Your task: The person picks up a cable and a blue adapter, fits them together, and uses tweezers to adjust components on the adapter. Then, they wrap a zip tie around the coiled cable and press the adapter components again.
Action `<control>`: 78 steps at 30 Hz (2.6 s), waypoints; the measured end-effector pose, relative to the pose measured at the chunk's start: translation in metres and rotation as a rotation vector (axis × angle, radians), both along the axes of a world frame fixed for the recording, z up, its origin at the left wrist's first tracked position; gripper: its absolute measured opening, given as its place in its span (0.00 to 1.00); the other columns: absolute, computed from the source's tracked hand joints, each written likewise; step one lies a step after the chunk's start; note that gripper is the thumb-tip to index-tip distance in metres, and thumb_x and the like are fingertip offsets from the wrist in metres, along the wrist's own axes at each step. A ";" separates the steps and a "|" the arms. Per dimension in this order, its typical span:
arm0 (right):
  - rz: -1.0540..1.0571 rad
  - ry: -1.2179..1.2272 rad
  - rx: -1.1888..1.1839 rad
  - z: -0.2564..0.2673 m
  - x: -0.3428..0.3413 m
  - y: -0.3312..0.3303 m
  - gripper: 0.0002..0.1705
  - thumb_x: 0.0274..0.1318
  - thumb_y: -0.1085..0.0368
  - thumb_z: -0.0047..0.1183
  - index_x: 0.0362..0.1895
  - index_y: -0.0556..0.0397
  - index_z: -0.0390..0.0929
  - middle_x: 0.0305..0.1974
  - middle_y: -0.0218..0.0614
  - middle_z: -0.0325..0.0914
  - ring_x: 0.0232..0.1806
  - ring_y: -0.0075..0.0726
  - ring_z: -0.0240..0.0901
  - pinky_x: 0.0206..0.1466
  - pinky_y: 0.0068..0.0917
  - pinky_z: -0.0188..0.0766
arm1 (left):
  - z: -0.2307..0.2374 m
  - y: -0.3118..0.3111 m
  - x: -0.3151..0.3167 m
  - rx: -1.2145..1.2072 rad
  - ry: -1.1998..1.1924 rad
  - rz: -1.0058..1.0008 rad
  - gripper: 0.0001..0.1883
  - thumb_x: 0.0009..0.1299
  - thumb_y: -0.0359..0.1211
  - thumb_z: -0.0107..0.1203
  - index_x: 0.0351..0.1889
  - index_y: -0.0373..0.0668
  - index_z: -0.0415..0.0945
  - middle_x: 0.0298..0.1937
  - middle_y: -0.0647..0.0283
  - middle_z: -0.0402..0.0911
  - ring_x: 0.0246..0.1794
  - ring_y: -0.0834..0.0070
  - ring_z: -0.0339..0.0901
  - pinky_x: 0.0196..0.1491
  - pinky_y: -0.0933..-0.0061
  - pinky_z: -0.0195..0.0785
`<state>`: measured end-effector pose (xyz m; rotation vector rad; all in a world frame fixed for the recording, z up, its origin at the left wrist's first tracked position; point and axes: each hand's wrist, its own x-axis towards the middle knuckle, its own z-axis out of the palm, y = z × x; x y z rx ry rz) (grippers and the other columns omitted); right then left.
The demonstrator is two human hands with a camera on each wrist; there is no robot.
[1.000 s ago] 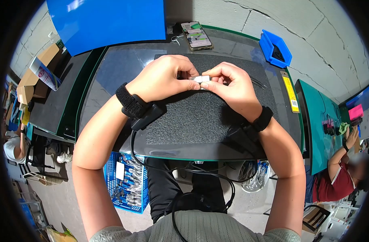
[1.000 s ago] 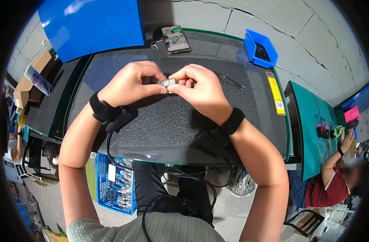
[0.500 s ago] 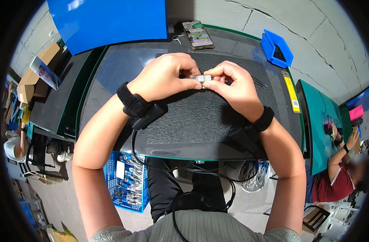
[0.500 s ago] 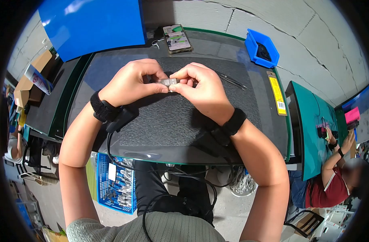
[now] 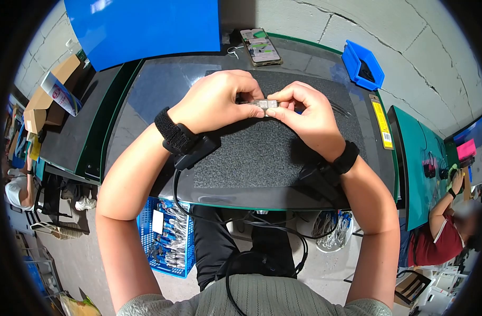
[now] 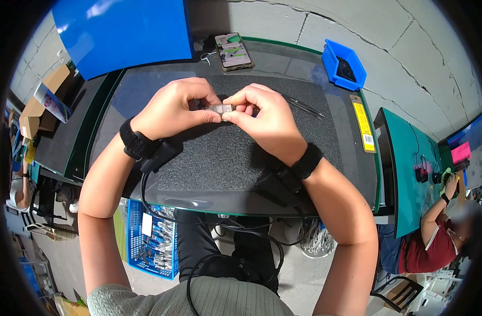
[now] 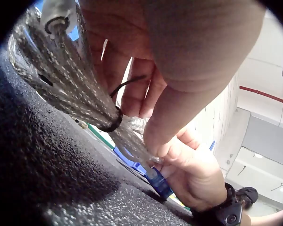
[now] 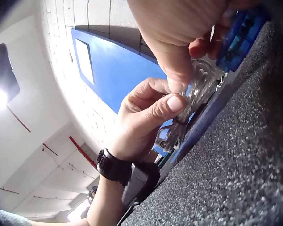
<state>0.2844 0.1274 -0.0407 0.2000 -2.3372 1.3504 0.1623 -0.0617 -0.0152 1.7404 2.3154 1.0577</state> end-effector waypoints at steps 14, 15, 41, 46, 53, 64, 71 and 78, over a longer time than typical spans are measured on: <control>-0.040 0.162 0.203 0.003 0.001 0.002 0.12 0.47 0.68 0.69 0.40 0.51 0.86 0.31 0.30 0.76 0.37 0.33 0.72 0.48 0.31 0.70 | -0.004 0.003 -0.006 0.161 0.118 -0.117 0.16 0.56 0.26 0.71 0.40 0.37 0.78 0.40 0.60 0.80 0.44 0.63 0.79 0.48 0.66 0.72; -0.044 0.163 0.200 0.004 0.002 0.001 0.12 0.47 0.68 0.69 0.40 0.51 0.86 0.31 0.30 0.76 0.37 0.33 0.72 0.48 0.31 0.70 | -0.004 0.003 -0.006 0.188 0.110 -0.129 0.16 0.56 0.26 0.71 0.40 0.37 0.78 0.41 0.59 0.81 0.45 0.62 0.79 0.50 0.65 0.72; -0.077 0.138 0.335 0.014 0.011 -0.008 0.11 0.47 0.61 0.69 0.37 0.45 0.87 0.29 0.29 0.81 0.33 0.38 0.76 0.42 0.34 0.73 | 0.006 0.001 0.006 0.107 0.344 -0.029 0.13 0.52 0.29 0.68 0.29 0.40 0.73 0.31 0.59 0.76 0.33 0.60 0.76 0.37 0.64 0.70; 0.053 0.063 0.403 0.006 0.009 -0.001 0.11 0.49 0.60 0.68 0.38 0.46 0.86 0.31 0.29 0.82 0.37 0.38 0.77 0.44 0.34 0.74 | -0.002 -0.002 0.000 0.135 0.381 -0.131 0.12 0.53 0.29 0.66 0.32 0.40 0.75 0.34 0.59 0.79 0.37 0.57 0.79 0.40 0.60 0.72; 0.111 0.037 0.377 0.005 0.005 0.001 0.09 0.53 0.61 0.65 0.38 0.48 0.86 0.32 0.31 0.83 0.39 0.39 0.78 0.48 0.33 0.73 | 0.000 -0.006 0.001 -0.185 0.224 -0.086 0.14 0.55 0.32 0.70 0.37 0.42 0.79 0.42 0.61 0.83 0.43 0.56 0.81 0.44 0.60 0.74; -0.194 0.036 0.403 0.050 -0.015 0.048 0.13 0.63 0.64 0.56 0.48 0.53 0.84 0.44 0.39 0.81 0.50 0.39 0.78 0.54 0.33 0.72 | 0.000 -0.013 -0.005 -0.234 0.182 -0.173 0.10 0.57 0.33 0.70 0.35 0.46 0.83 0.51 0.65 0.84 0.50 0.60 0.81 0.50 0.61 0.75; -0.136 0.061 0.930 0.041 -0.082 0.070 0.19 0.61 0.67 0.49 0.53 0.38 0.85 0.49 0.38 0.78 0.57 0.51 0.69 0.63 0.43 0.66 | -0.010 -0.012 -0.013 -0.083 0.160 -0.247 0.09 0.58 0.36 0.69 0.32 0.44 0.82 0.39 0.63 0.83 0.42 0.60 0.82 0.45 0.61 0.73; -0.148 -0.125 1.014 0.011 -0.118 0.056 0.24 0.57 0.69 0.48 0.55 0.34 0.85 0.54 0.35 0.75 0.57 0.49 0.66 0.66 0.39 0.64 | -0.006 -0.011 -0.012 -0.178 0.104 -0.219 0.08 0.59 0.34 0.70 0.33 0.45 0.82 0.48 0.65 0.84 0.49 0.60 0.82 0.50 0.62 0.74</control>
